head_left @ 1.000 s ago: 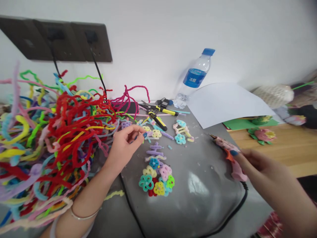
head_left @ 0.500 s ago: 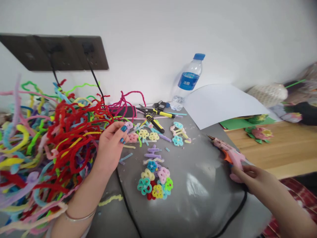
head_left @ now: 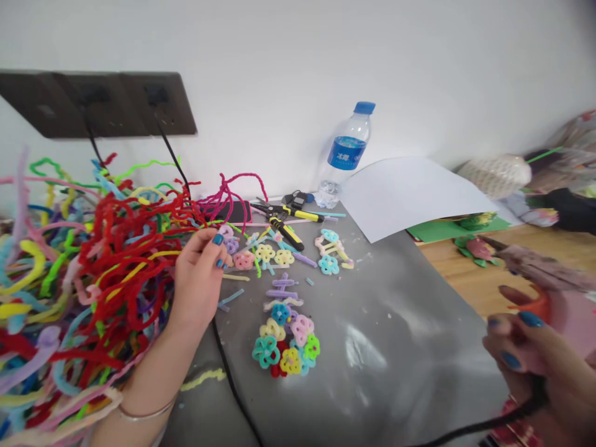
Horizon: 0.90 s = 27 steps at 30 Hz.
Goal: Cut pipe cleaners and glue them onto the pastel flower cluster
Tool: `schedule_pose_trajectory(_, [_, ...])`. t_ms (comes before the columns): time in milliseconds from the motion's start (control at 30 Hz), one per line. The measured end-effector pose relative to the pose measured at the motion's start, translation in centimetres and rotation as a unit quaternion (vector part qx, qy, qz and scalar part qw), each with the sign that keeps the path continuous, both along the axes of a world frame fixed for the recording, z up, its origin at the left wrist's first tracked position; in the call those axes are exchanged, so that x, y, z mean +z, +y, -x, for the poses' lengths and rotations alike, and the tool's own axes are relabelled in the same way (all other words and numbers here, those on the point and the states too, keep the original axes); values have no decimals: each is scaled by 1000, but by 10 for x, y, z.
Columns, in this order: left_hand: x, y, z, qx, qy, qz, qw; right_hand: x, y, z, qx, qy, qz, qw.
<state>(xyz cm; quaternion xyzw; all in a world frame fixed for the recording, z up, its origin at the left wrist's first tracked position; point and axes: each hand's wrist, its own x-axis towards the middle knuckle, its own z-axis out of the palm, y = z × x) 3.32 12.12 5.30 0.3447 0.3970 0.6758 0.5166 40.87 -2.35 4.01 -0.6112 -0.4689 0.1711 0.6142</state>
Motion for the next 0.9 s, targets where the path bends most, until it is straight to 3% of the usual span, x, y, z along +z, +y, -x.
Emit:
schedule_pose_trajectory(100, [-1, -2, -4, -6, 1, 26, 1000, 11, 14, 29, 34, 176, 76, 981])
schedule_pose_trajectory(200, [1, -3, -6, -1, -7, 32, 999, 13, 20, 66, 118, 221, 167, 954])
schedule_pose_trajectory(300, [3, -4, -5, 12, -13, 36, 999, 9, 24, 96, 212, 174, 255, 927])
schedule_pose_trajectory(467, [3, -5, -6, 2, -6, 72, 997, 2, 37, 116, 308, 49, 312, 898])
schedule_pose_trajectory(733, [0, -9, -7, -35, 32, 85, 995, -3, 44, 109, 347, -18, 421, 838])
schedule_pose_trajectory(900, [-4, -10, -7, -58, 41, 87, 994, -7, 41, 110, 315, -31, 433, 844])
